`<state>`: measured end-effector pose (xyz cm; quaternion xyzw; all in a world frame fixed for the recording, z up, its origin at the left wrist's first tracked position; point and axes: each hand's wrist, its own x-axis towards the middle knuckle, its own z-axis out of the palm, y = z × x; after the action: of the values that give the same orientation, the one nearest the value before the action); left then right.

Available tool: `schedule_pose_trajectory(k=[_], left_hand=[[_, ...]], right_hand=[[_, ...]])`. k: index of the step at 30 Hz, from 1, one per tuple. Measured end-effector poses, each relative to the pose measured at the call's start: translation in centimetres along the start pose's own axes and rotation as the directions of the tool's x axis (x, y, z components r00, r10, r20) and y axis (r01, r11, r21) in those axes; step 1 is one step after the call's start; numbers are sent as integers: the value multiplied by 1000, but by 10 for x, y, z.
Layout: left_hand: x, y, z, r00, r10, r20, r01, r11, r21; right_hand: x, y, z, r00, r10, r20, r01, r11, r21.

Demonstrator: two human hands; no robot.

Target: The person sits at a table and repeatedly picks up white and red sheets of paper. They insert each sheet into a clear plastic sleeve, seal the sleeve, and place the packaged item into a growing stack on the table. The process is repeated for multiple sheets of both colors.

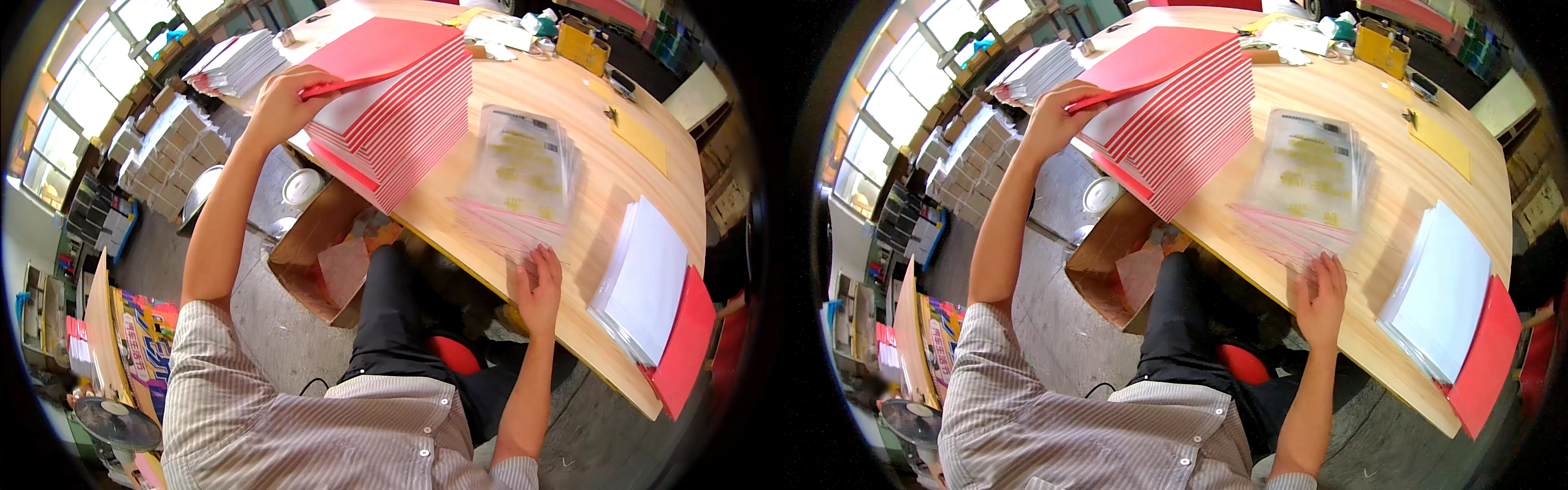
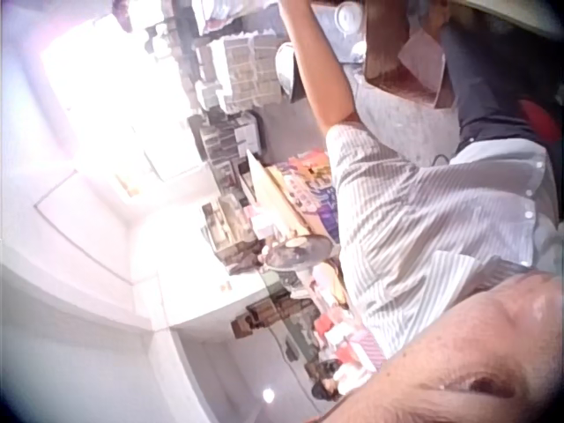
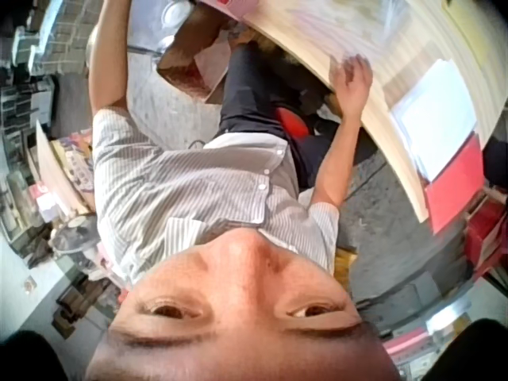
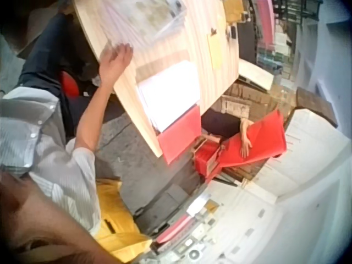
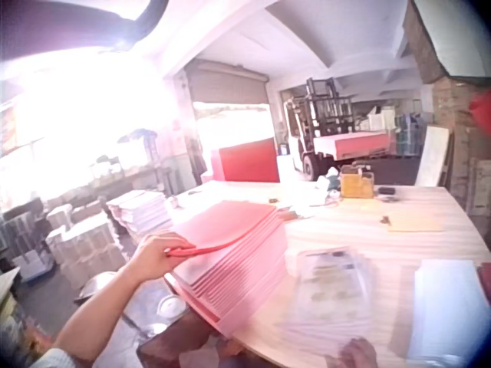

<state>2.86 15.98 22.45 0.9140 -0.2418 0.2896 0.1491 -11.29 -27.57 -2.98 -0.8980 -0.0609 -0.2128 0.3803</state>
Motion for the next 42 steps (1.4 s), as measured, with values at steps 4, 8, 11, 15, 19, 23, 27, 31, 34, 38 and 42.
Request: schedule_pose_trajectory(k=[4,8,11,15,19,23,27,31,34,38,42], left_hand=[[1,5,5,995,-103,8,103,994,-43],[10,-7,10,970,-242,-20,242,970,-5],[15,-25,14,942,-234,-241,224,972,-70],[35,-41,-8,804,-126,-581,164,986,13],[41,14,-45,678,-218,-702,200,974,-110],[41,60,-50,664,-328,-672,-69,868,-492],[18,122,-20,789,-297,-538,112,930,-349],[-21,162,46,936,-300,-184,64,659,-750],[-51,189,86,968,-233,90,190,449,-873],[-82,183,135,927,-241,289,325,127,-937],[-88,173,146,881,-235,410,434,61,-899]], right_hand=[[-1,0,-1,1000,7,-25,-7,1000,5],[-2,6,-1,996,1,-89,0,1000,18],[0,1,-1,987,37,-157,-11,986,164],[-8,-1,-18,959,71,-275,31,937,348],[-28,-13,-56,911,143,-387,54,889,455],[-28,-54,-103,883,124,-452,151,837,525],[-21,-69,-129,897,-7,-442,255,825,504],[-28,-65,-127,982,113,-152,39,666,745],[-46,-44,-123,994,-36,104,-78,431,899],[-74,-25,-109,952,-78,296,-265,277,924],[-77,-39,-108,964,53,262,-259,423,868]])
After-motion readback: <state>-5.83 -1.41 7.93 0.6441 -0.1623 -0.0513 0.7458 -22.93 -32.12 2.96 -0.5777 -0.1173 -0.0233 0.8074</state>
